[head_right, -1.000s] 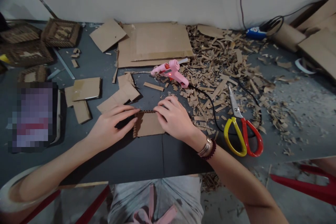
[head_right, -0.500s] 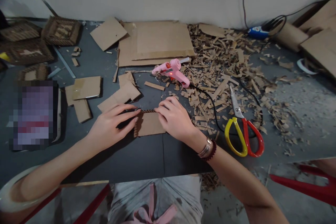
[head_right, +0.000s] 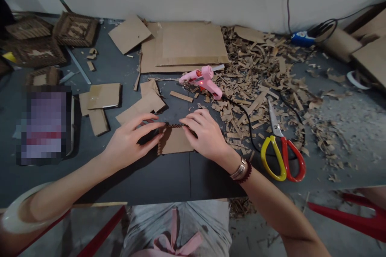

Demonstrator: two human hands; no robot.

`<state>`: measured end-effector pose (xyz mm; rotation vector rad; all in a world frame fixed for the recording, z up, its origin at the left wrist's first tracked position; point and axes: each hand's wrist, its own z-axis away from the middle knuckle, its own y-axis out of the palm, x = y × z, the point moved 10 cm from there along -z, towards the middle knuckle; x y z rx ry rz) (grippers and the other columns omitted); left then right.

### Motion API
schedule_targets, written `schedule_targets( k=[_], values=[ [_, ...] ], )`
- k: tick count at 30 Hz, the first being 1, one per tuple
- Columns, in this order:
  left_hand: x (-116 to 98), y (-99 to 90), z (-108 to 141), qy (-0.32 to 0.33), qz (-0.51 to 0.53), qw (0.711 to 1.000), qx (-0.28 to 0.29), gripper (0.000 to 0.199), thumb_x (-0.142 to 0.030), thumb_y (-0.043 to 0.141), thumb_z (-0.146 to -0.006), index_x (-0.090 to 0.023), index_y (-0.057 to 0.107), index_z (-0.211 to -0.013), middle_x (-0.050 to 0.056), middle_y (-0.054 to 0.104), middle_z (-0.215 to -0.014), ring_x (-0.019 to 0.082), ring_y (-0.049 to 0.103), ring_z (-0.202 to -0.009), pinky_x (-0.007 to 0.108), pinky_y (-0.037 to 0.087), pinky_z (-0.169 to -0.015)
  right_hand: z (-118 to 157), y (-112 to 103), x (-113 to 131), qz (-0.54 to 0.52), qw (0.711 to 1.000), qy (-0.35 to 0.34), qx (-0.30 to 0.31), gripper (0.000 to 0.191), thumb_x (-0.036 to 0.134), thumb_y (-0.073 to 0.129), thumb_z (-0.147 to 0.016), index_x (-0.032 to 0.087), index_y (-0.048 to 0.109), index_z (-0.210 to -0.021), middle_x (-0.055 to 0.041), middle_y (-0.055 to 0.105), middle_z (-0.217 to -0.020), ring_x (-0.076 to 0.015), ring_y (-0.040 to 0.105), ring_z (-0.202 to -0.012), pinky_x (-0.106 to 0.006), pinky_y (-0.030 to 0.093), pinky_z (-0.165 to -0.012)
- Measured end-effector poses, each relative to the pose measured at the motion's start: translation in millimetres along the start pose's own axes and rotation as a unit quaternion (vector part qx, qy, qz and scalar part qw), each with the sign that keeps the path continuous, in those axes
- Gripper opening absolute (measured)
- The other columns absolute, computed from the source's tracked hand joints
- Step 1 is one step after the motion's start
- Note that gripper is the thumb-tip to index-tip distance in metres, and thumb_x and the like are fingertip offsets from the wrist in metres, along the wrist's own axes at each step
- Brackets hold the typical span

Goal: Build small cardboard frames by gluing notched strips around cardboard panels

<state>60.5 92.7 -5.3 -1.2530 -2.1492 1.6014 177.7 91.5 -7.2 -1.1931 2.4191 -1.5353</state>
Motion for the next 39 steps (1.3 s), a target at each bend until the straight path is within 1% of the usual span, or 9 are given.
schedule_targets(
  k=[3,7,11,16,23,29,32,35,39],
  values=[
    [-1.8,0.5,0.3,0.011,-0.006,1.0,0.003,0.02,-0.024,0.049,-0.088,-0.015,0.067,-0.088,0.011,0.063,-0.101,0.02,0.062,-0.088,0.032,0.053,-0.078,0.3,1.1,2.5,0.004,1.0,-0.01,0.001,0.018,0.013,0.05,-0.085,0.018,0.066,-0.09,-0.0062,0.067,-0.084,-0.0195,0.053,-0.085,-0.037,0.052,-0.078],
    [-2.2,1.2,-0.4,0.018,-0.014,1.0,0.009,0.021,-0.024,0.049,-0.088,-0.014,0.068,-0.092,0.011,0.063,-0.103,0.022,0.061,-0.091,0.034,0.052,-0.08,1.6,3.5,5.6,0.015,1.0,-0.024,0.008,0.019,0.012,0.05,-0.085,0.016,0.068,-0.09,-0.0076,0.067,-0.084,-0.0199,0.053,-0.085,-0.036,0.052,-0.077],
    [-1.9,0.8,-1.3,0.015,-0.014,1.0,0.013,0.021,-0.024,0.049,-0.089,-0.015,0.067,-0.093,0.01,0.064,-0.102,0.02,0.061,-0.089,0.033,0.052,-0.081,2.8,5.8,2.8,0.01,1.0,-0.012,0.017,0.022,0.014,0.048,-0.086,0.019,0.069,-0.09,-0.0074,0.067,-0.085,-0.0202,0.053,-0.086,-0.037,0.052,-0.076],
    [0.7,0.2,-1.4,-0.003,-0.001,1.0,0.012,0.022,-0.026,0.049,-0.088,-0.013,0.064,-0.099,0.011,0.064,-0.1,0.021,0.061,-0.09,0.033,0.052,-0.08,3.5,6.1,1.2,0.01,1.0,-0.006,0.015,0.023,0.013,0.048,-0.086,0.02,0.07,-0.09,-0.0068,0.067,-0.085,-0.0202,0.053,-0.087,-0.038,0.052,-0.077],
    [-1.9,0.9,-1.3,0.015,0.0,1.0,0.008,0.022,-0.024,0.05,-0.088,-0.012,0.067,-0.094,0.012,0.065,-0.1,0.021,0.061,-0.089,0.034,0.053,-0.08,2.4,4.5,5.1,0.017,0.999,-0.026,0.007,0.021,0.011,0.05,-0.085,0.016,0.069,-0.089,-0.0078,0.067,-0.083,-0.0201,0.052,-0.085,-0.035,0.053,-0.074],
    [-0.7,0.6,-0.5,0.013,-0.002,1.0,0.011,0.022,-0.025,0.05,-0.088,-0.014,0.068,-0.093,0.011,0.065,-0.101,0.022,0.061,-0.09,0.035,0.053,-0.08,1.9,5.2,4.5,0.016,1.0,-0.021,0.009,0.021,0.01,0.05,-0.084,0.017,0.069,-0.088,-0.0066,0.067,-0.083,-0.0197,0.052,-0.085,-0.035,0.053,-0.074],
    [1.0,1.2,0.0,0.005,-0.004,1.0,0.016,0.023,-0.026,0.049,-0.088,-0.014,0.067,-0.098,0.012,0.064,-0.104,0.023,0.061,-0.093,0.036,0.053,-0.082,1.9,4.8,5.2,0.015,1.0,-0.024,0.008,0.02,0.009,0.051,-0.084,0.015,0.069,-0.088,-0.0068,0.067,-0.082,-0.0197,0.052,-0.084,-0.034,0.053,-0.074],
    [2.4,1.0,-0.2,-0.003,-0.002,1.0,0.015,0.026,-0.026,0.05,-0.088,-0.011,0.064,-0.103,0.013,0.064,-0.104,0.024,0.061,-0.095,0.036,0.053,-0.082,1.6,4.3,5.7,0.013,1.0,-0.024,0.007,0.019,0.009,0.051,-0.084,0.013,0.069,-0.088,-0.0079,0.067,-0.082,-0.02,0.052,-0.084,-0.034,0.053,-0.074],
    [-0.4,2.1,-0.7,0.009,-0.009,1.0,0.021,0.024,-0.025,0.05,-0.088,-0.01,0.066,-0.098,0.013,0.064,-0.103,0.023,0.061,-0.092,0.036,0.053,-0.081,1.6,4.9,5.8,0.01,1.0,-0.026,0.01,0.02,0.008,0.05,-0.084,0.012,0.069,-0.089,-0.0083,0.067,-0.082,-0.0201,0.052,-0.084,-0.034,0.053,-0.073]
  ],
)
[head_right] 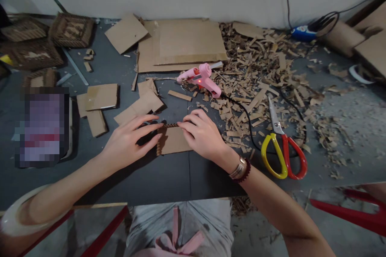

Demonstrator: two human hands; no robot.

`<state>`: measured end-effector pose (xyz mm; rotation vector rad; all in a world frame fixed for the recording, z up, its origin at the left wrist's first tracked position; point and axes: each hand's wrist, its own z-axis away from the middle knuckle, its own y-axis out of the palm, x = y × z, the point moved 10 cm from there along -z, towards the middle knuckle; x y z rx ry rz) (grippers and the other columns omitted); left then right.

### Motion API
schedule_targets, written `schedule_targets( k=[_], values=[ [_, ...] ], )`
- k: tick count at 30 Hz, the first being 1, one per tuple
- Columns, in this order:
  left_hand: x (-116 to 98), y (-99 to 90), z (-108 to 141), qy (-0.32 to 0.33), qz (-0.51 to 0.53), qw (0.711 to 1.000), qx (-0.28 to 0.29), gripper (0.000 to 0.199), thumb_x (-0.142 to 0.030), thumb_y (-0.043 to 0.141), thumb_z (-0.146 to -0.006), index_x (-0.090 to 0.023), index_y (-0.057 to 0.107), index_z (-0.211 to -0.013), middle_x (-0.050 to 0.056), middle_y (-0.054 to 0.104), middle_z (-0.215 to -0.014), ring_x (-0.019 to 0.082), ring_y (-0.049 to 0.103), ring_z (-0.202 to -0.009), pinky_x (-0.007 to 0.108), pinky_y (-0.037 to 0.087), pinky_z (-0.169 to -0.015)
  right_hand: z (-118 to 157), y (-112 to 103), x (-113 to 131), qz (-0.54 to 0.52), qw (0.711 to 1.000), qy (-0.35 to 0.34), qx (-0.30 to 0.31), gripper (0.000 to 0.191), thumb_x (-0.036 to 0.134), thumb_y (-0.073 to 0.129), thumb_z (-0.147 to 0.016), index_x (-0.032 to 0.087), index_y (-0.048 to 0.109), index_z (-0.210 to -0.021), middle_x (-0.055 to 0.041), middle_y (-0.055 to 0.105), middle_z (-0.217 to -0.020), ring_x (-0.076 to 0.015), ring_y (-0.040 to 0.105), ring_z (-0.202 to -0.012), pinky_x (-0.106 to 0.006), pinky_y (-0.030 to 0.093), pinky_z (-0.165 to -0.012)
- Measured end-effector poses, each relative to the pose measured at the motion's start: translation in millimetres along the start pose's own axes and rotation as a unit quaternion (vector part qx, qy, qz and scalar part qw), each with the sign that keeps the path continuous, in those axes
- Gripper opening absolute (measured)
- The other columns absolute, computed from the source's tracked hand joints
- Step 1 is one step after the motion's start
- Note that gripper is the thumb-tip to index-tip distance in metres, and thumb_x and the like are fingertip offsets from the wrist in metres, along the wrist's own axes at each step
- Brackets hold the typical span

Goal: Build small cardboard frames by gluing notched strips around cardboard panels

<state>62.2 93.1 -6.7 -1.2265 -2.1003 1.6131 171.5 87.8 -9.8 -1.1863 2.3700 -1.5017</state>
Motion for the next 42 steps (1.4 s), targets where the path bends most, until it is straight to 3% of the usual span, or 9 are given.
schedule_targets(
  k=[7,17,26,32,37,42],
  values=[
    [-1.2,-0.7,-0.8,0.007,-0.003,1.0,-0.006,0.026,-0.023,0.049,-0.088,-0.01,0.066,-0.103,0.015,0.063,-0.107,0.023,0.062,-0.09,0.036,0.054,-0.078,0.1,0.8,-2.3,-0.011,1.0,0.005,-0.002,0.021,0.009,0.049,-0.084,0.016,0.069,-0.089,-0.0073,0.067,-0.082,-0.0199,0.052,-0.084,-0.035,0.053,-0.072],
    [-11.9,4.9,-0.6,0.07,-0.037,0.997,0.008,0.025,-0.018,0.046,-0.089,-0.012,0.069,-0.098,0.012,0.065,-0.107,0.024,0.058,-0.095,0.039,0.053,-0.084,0.4,1.0,-3.0,-0.024,1.0,0.003,-0.006,0.018,0.008,0.051,-0.083,0.015,0.067,-0.087,-0.0071,0.066,-0.081,-0.0195,0.052,-0.084,-0.035,0.053,-0.074],
    [-9.3,5.0,-1.3,0.068,-0.015,0.998,0.014,0.023,-0.018,0.048,-0.087,-0.012,0.068,-0.097,0.013,0.063,-0.112,0.024,0.059,-0.098,0.039,0.052,-0.086,-0.3,-0.4,-1.4,-0.027,1.0,-0.002,-0.009,0.018,0.008,0.051,-0.082,0.016,0.066,-0.089,-0.0078,0.066,-0.082,-0.0201,0.053,-0.084,-0.035,0.053,-0.074],
    [6.7,-3.4,0.6,-0.004,0.058,0.998,-0.011,0.031,-0.022,0.05,-0.087,-0.008,0.059,-0.112,0.018,0.057,-0.12,0.024,0.058,-0.106,0.038,0.05,-0.09,-0.5,-10.6,-0.6,-0.023,0.999,-0.004,-0.035,0.02,0.008,0.052,-0.082,0.016,0.061,-0.097,-0.0076,0.068,-0.087,-0.0199,0.054,-0.084,-0.037,0.052,-0.079],
    [8.9,-1.5,1.2,-0.018,0.083,0.996,0.001,0.025,-0.025,0.05,-0.086,-0.011,0.064,-0.102,0.016,0.059,-0.115,0.023,0.059,-0.105,0.037,0.051,-0.09,1.2,-19.9,-1.2,-0.028,0.998,-0.002,-0.055,0.018,0.007,0.054,-0.079,0.018,0.06,-0.091,-0.0056,0.066,-0.083,-0.0192,0.054,-0.082,-0.038,0.051,-0.08],
    [5.6,2.0,1.3,-0.001,0.057,0.998,0.02,0.026,-0.027,0.05,-0.087,-0.011,0.066,-0.1,0.016,0.059,-0.116,0.026,0.059,-0.106,0.04,0.051,-0.09,1.5,-14.6,2.9,-0.025,0.999,-0.018,-0.03,0.013,0.009,0.053,-0.079,0.018,0.06,-0.083,-0.0069,0.064,-0.084,-0.0199,0.052,-0.084,-0.039,0.051,-0.078]
  ],
)
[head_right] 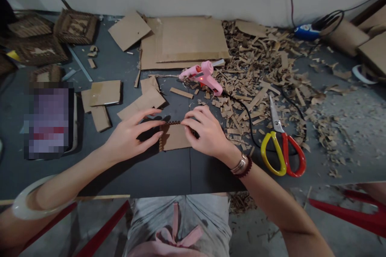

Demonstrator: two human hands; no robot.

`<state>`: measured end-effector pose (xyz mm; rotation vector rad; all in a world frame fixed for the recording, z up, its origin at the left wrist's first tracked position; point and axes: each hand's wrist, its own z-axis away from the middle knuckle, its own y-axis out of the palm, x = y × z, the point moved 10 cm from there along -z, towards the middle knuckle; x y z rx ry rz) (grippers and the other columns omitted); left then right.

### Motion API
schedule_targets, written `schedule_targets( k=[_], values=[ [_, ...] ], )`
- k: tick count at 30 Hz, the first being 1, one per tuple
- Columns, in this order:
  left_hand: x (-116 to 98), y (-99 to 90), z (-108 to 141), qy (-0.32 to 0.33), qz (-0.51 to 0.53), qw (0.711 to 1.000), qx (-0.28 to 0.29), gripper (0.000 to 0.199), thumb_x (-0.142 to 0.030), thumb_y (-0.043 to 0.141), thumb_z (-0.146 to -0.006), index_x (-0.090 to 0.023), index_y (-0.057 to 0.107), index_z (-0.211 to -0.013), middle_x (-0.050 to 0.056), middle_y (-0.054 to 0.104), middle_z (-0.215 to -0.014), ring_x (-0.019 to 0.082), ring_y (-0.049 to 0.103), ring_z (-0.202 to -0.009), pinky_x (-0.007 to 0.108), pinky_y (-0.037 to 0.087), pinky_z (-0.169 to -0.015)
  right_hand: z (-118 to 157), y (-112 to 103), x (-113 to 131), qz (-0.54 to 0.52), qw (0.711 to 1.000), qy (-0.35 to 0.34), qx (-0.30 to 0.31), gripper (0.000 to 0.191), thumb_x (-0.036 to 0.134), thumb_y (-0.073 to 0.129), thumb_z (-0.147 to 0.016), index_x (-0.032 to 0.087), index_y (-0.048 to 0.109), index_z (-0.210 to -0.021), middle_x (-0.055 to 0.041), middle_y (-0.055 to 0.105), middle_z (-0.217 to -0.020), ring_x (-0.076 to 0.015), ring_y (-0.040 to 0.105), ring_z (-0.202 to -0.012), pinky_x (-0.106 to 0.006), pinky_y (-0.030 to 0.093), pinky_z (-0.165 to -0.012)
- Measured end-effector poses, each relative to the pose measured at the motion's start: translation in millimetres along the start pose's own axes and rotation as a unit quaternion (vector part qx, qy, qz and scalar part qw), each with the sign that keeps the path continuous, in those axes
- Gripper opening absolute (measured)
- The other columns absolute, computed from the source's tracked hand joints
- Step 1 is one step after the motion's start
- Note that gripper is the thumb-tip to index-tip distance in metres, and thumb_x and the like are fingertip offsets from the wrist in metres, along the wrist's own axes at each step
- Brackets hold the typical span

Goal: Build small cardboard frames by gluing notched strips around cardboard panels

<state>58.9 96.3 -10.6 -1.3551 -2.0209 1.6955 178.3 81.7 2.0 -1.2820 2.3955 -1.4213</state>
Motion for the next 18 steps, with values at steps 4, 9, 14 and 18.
schedule_targets(
  k=[4,9,14,18],
  values=[
    [-1.0,2.6,0.4,0.009,-0.03,0.999,0.009,0.028,-0.029,0.048,-0.089,-0.013,0.066,-0.103,0.015,0.058,-0.118,0.026,0.058,-0.107,0.041,0.051,-0.09,0.8,5.5,-0.5,-0.002,1.0,0.002,0.018,0.013,0.009,0.053,-0.079,0.018,0.062,-0.082,-0.0076,0.064,-0.085,-0.0203,0.051,-0.086,-0.039,0.05,-0.078],
    [-2.5,3.6,0.4,0.013,-0.041,0.999,0.015,0.03,-0.029,0.047,-0.089,-0.011,0.064,-0.106,0.016,0.058,-0.118,0.027,0.058,-0.106,0.042,0.051,-0.089,2.0,9.9,-3.3,-0.007,0.999,0.017,0.04,0.015,0.012,0.051,-0.081,0.02,0.064,-0.083,-0.0069,0.064,-0.086,-0.0209,0.051,-0.087,-0.039,0.05,-0.078],
    [-3.1,2.2,0.2,0.015,-0.03,0.999,0.01,0.029,-0.028,0.047,-0.089,-0.011,0.065,-0.103,0.016,0.06,-0.115,0.026,0.058,-0.104,0.04,0.051,-0.087,2.6,13.1,-5.3,-0.008,0.999,0.025,0.047,0.017,0.013,0.05,-0.082,0.022,0.064,-0.083,-0.0062,0.064,-0.086,-0.0208,0.052,-0.087,-0.039,0.049,-0.078],
    [-2.9,2.4,0.0,0.013,-0.016,1.0,0.007,0.027,-0.028,0.048,-0.089,-0.011,0.065,-0.102,0.015,0.061,-0.111,0.025,0.059,-0.102,0.039,0.051,-0.087,1.2,12.6,-2.0,0.012,0.999,0.011,0.045,0.015,0.013,0.051,-0.083,0.021,0.063,-0.083,-0.006,0.064,-0.086,-0.0203,0.053,-0.086,-0.037,0.049,-0.078]
  ],
)
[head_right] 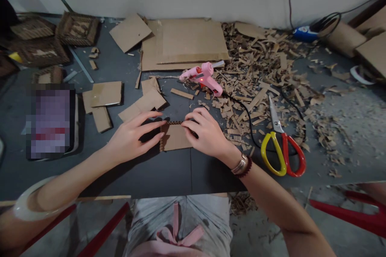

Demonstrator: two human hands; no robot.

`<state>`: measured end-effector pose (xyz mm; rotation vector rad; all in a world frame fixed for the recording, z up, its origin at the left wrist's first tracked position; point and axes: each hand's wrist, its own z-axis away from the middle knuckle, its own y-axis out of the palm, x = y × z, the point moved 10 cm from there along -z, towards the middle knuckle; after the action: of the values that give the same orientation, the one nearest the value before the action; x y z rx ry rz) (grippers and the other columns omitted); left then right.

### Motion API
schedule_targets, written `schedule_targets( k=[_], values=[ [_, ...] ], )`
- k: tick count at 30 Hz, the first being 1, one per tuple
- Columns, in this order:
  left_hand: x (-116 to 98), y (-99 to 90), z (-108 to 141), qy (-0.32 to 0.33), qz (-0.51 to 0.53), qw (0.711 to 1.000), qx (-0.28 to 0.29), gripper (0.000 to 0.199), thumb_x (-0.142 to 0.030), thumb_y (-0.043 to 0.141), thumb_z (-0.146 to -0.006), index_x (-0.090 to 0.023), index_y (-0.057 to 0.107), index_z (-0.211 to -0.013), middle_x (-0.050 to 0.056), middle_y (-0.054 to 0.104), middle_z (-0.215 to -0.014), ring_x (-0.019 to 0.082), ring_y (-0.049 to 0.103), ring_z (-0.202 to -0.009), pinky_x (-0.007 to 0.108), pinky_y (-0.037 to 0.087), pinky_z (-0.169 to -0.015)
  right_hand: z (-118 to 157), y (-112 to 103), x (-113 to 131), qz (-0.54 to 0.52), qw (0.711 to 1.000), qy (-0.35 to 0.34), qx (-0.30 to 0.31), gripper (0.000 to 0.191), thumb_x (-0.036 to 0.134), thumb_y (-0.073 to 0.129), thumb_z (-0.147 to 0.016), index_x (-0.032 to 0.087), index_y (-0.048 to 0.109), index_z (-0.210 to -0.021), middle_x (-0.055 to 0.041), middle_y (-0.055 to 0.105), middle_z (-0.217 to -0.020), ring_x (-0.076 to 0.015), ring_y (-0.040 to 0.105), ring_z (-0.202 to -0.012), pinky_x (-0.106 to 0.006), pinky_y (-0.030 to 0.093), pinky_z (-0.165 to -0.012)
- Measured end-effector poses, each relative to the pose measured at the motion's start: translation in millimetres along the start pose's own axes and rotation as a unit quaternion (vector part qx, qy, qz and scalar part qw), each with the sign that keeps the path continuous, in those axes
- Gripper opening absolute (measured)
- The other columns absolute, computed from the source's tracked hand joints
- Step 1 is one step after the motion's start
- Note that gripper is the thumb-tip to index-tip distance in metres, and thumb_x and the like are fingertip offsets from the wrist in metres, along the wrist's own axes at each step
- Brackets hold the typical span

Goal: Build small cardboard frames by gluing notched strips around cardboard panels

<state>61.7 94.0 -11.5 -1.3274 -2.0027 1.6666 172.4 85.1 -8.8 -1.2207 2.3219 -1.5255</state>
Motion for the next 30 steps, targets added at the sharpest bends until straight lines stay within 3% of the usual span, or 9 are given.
schedule_targets(
  k=[4,6,8,11,15,20,26,30],
  values=[
    [7.8,0.6,0.3,-0.044,0.046,0.998,0.0,0.03,-0.03,0.051,-0.087,-0.012,0.061,-0.108,0.013,0.063,-0.107,0.022,0.06,-0.1,0.037,0.05,-0.089,-1.9,-33.3,-16.3,0.066,0.994,0.047,-0.077,0.009,0.018,0.055,-0.082,0.022,0.061,-0.086,-0.0061,0.065,-0.085,-0.0222,0.056,-0.085,-0.04,0.048,-0.078],
    [12.2,1.1,1.0,-0.069,0.065,0.995,0.001,0.032,-0.032,0.055,-0.085,-0.012,0.059,-0.11,0.012,0.062,-0.107,0.021,0.06,-0.101,0.035,0.05,-0.089,-0.3,-56.0,-40.9,0.105,0.979,0.119,-0.124,0.008,0.02,0.054,-0.083,0.022,0.06,-0.089,-0.0074,0.065,-0.087,-0.024,0.058,-0.087,-0.043,0.046,-0.08],
    [13.6,1.5,1.4,-0.08,0.074,0.994,0.002,0.03,-0.031,0.057,-0.083,-0.012,0.059,-0.106,0.011,0.062,-0.106,0.021,0.06,-0.1,0.035,0.05,-0.089,-1.2,-66.2,-66.1,0.144,0.966,0.169,-0.129,0.012,0.026,0.056,-0.083,0.021,0.059,-0.093,-0.0094,0.064,-0.089,-0.0272,0.057,-0.089,-0.045,0.045,-0.078],
    [12.6,1.9,1.3,-0.078,0.08,0.994,0.004,0.023,-0.03,0.058,-0.082,-0.013,0.06,-0.097,0.01,0.063,-0.1,0.02,0.061,-0.096,0.034,0.05,-0.087,-12.2,-53.9,-95.3,0.158,0.969,0.171,-0.088,0.033,0.042,0.062,-0.077,0.019,0.055,-0.1,-0.0121,0.062,-0.095,-0.0307,0.055,-0.092,-0.047,0.044,-0.078],
    [11.6,0.7,0.8,-0.072,0.077,0.994,0.0,0.017,-0.03,0.058,-0.082,-0.014,0.059,-0.087,0.009,0.063,-0.096,0.02,0.061,-0.093,0.033,0.05,-0.083,-28.7,-21.6,-123.2,0.152,0.973,0.172,-0.03,0.04,0.055,0.061,-0.074,0.017,0.054,-0.082,-0.011,0.059,-0.077,-0.0305,0.056,-0.082,-0.046,0.044,-0.071],
    [14.4,1.3,1.6,-0.082,0.075,0.994,-0.003,0.016,-0.032,0.058,-0.082,-0.015,0.058,-0.084,0.007,0.064,-0.092,0.019,0.062,-0.089,0.032,0.05,-0.08,-39.2,-17.2,-127.6,0.133,0.976,0.168,-0.033,0.034,0.051,0.049,-0.084,0.02,0.05,-0.071,-0.0044,0.054,-0.064,-0.0201,0.053,-0.061,-0.035,0.042,-0.059],
    [16.7,1.4,0.9,-0.091,0.071,0.993,-0.006,0.017,-0.032,0.058,-0.082,-0.015,0.058,-0.083,0.007,0.065,-0.091,0.019,0.063,-0.088,0.03,0.051,-0.078,-51.3,-34.1,-115.0,0.156,0.977,0.147,-0.01,0.024,0.041,0.045,-0.089,0.019,0.052,-0.082,-0.0074,0.058,-0.077,-0.0212,0.055,-0.069,-0.036,0.042,-0.063],
    [17.9,0.2,0.4,-0.099,0.075,0.992,-0.006,0.018,-0.033,0.057,-0.082,-0.015,0.058,-0.084,0.007,0.065,-0.091,0.019,0.063,-0.088,0.03,0.051,-0.078,-61.2,-39.9,-112.2,0.176,0.975,0.134,0.004,0.027,0.043,0.04,-0.091,0.019,0.052,-0.088,-0.0073,0.057,-0.079,-0.022,0.056,-0.073,-0.037,0.043,-0.065]
  ],
)
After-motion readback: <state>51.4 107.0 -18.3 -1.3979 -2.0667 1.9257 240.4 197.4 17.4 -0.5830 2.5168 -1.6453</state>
